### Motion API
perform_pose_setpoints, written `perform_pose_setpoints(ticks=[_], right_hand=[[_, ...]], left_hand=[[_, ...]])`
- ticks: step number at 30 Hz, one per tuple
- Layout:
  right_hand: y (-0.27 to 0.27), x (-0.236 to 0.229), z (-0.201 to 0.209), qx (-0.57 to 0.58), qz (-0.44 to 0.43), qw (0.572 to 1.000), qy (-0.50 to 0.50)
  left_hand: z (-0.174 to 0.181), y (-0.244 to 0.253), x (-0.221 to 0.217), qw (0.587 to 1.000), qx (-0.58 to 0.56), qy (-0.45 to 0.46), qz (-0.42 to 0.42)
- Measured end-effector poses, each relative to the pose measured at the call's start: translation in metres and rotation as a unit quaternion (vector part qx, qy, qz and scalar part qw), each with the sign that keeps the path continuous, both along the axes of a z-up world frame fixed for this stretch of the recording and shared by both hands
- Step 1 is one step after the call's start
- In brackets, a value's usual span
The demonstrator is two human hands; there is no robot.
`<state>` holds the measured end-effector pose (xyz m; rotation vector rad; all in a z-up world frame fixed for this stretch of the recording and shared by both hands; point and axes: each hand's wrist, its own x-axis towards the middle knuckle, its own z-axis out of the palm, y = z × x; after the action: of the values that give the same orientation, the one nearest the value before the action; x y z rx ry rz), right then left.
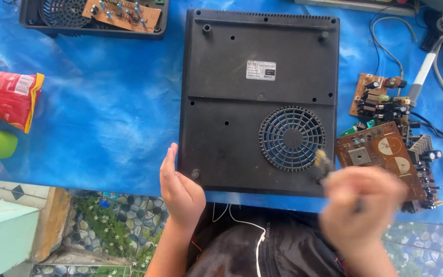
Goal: Cleaning dust from an electronic appliance's plastic casing using a handheld brush.
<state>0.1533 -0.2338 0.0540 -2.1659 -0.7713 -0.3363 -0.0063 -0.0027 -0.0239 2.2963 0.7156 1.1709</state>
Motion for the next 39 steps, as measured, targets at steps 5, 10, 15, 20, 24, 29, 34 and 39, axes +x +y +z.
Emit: perform_pose_setpoints(ticks=[5,10,15,20,24,29,34,39], right_hand=[[0.077,-0.066,0.007,-0.006,0.317,0.948,0.032],[0.103,-0.068,0.017,0.086,0.416,0.889,0.169],[0.042,-0.027,0.014,0.143,0.112,0.974,0.138],[-0.025,0.006,0.002,0.137,-0.038,0.989,-0.029],[-0.013,-0.018,0.0,0.153,0.037,0.987,0.034],[0.078,-0.042,0.021,0.152,0.376,0.904,0.133],[0.09,-0.03,0.023,0.139,0.401,0.871,0.246],[0.012,-0.002,0.008,0.147,0.064,0.986,0.051]], left_hand=[[0.009,-0.002,0.002,1.0,0.021,0.006,0.005],[-0.002,0.002,0.0,0.999,0.029,-0.014,0.009],[0.006,0.002,0.002,1.0,0.02,-0.003,-0.007],[0.007,0.0,0.005,1.0,0.013,-0.001,0.001],[0.007,0.0,0.004,1.0,0.012,0.003,0.0],[0.008,0.001,0.002,0.999,0.032,0.004,-0.007],[0.011,0.001,0.001,1.0,0.013,0.0,-0.013],[0.009,0.003,0.004,0.999,0.03,-0.008,-0.018]])
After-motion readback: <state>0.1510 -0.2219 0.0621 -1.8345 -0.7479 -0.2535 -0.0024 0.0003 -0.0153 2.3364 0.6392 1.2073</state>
